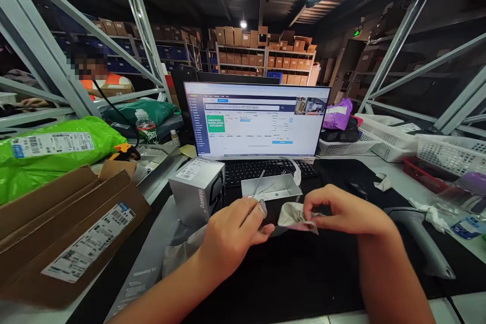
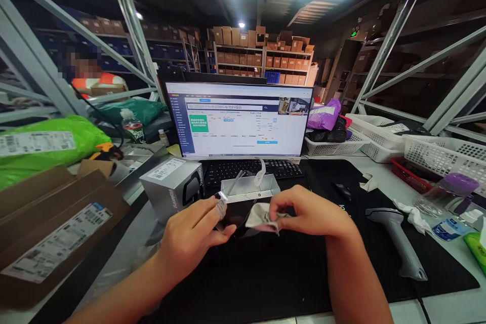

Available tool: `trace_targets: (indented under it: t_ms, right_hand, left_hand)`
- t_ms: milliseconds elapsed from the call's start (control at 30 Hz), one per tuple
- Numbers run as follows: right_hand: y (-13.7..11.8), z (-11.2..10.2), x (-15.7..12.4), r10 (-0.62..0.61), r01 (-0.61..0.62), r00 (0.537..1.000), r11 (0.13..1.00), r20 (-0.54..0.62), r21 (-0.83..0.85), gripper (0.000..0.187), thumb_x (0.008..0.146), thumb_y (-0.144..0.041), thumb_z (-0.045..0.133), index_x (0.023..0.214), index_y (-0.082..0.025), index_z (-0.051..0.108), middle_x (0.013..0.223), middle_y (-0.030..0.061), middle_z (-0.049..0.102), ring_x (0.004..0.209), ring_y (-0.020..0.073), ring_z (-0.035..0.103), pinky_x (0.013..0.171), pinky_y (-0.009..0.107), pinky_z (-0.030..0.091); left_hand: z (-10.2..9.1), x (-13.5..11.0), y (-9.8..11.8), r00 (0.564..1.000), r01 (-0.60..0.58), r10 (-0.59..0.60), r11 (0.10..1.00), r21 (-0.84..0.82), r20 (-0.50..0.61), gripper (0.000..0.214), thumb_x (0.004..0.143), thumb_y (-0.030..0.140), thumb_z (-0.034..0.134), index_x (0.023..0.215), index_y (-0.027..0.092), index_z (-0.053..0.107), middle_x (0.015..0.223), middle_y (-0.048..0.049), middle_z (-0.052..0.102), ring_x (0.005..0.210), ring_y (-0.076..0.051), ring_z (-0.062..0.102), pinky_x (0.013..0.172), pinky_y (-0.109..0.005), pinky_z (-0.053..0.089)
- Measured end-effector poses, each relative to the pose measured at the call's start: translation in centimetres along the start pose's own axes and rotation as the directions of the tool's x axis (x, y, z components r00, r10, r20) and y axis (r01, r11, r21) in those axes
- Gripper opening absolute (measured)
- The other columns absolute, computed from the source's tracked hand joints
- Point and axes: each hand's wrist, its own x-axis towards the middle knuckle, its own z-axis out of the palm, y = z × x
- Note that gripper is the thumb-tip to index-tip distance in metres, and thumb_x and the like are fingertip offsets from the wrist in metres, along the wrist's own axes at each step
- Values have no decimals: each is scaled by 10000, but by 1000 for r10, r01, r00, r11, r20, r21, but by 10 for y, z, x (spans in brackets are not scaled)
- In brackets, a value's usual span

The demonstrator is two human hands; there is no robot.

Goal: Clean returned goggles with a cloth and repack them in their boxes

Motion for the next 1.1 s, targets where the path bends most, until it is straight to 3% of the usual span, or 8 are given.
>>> trace_targets:
  t_ms: [133, 233, 333, 433, 567, 667, 867, 1100]
  right_hand:
    - [-5, -10, -17, 142, -138, 949, 990, -283, 34, 46, 838, -176, 694, 877, -193, 710, 808, 21, 720, 727, 163, 640, 655, 254, 484]
    - [-5, -9, -18, 192, -150, 897, 980, -398, 133, 184, 815, -209, 717, 998, -193, 707, 919, 48, 731, 803, 187, 657, 693, 274, 499]
    - [0, -3, -8, 218, -127, 893, 961, -393, 244, 301, 813, -235, 729, 1111, -198, 706, 1033, 68, 733, 893, 206, 669, 756, 295, 507]
    - [3, 8, 9, 231, -33, 894, 888, -383, 459, 317, 788, -292, 784, 1087, -202, 726, 1018, 64, 740, 881, 199, 673, 780, 303, 512]
    - [-3, 38, 36, 238, 172, 898, 582, -370, 794, 393, 655, -362, 897, 980, -213, 735, 866, 19, 726, 744, 152, 647, 723, 272, 506]
    - [-11, 64, 51, 219, 211, 922, 405, -318, 890, 443, 618, -403, 915, 968, -198, 738, 801, 9, 695, 690, 134, 607, 685, 253, 482]
    - [-4, 85, 63, 97, 212, 956, 428, -278, 878, 249, 726, -426, 862, 726, -195, 769, 674, -7, 653, 670, 120, 576, 710, 255, 463]
    - [-14, 93, 71, 185, 285, 918, 303, -350, 909, 251, 687, -394, 899, 847, -230, 797, 729, 0, 706, 658, 135, 612, 676, 267, 502]
  left_hand:
    - [-1, 1, -2, 999, -9, 10, 1000, 8, -40, 120, 921, 215, 660, 978, 132, 595, 880, -91, 712, 758, -176, 697, 623, -253, 587]
    - [-1, 2, -1, 999, -11, 12, 1000, 13, -53, 125, 916, 219, 669, 968, 130, 597, 868, -89, 712, 758, -181, 704, 626, -261, 598]
    - [-1, 3, 0, 998, -19, 20, 1000, 15, -60, 130, 917, 228, 669, 958, 123, 603, 862, -94, 712, 753, -191, 712, 620, -270, 601]
    - [-2, 2, 0, 998, -23, 24, 1000, 19, -61, 136, 917, 234, 669, 959, 121, 606, 868, -100, 713, 765, -199, 715, 640, -279, 600]
    - [-1, 2, -2, 998, -5, 7, 999, 40, -58, 136, 909, 229, 675, 946, 120, 603, 864, -103, 708, 749, -199, 701, 634, -279, 574]
    - [0, 3, -4, 998, 25, -21, 998, 53, -62, 131, 913, 242, 662, 915, 129, 595, 829, -87, 689, 709, -196, 678, 603, -285, 541]
    - [1, 4, -4, 993, 110, -112, 993, 43, 40, 153, 916, 243, 616, 792, 185, 547, 663, 3, 560, 580, -160, 571, 519, -281, 426]
    - [2, 4, -4, 987, 126, -126, 992, 11, 99, 146, 937, 262, 579, 812, 187, 563, 687, 2, 563, 594, -161, 564, 536, -284, 411]
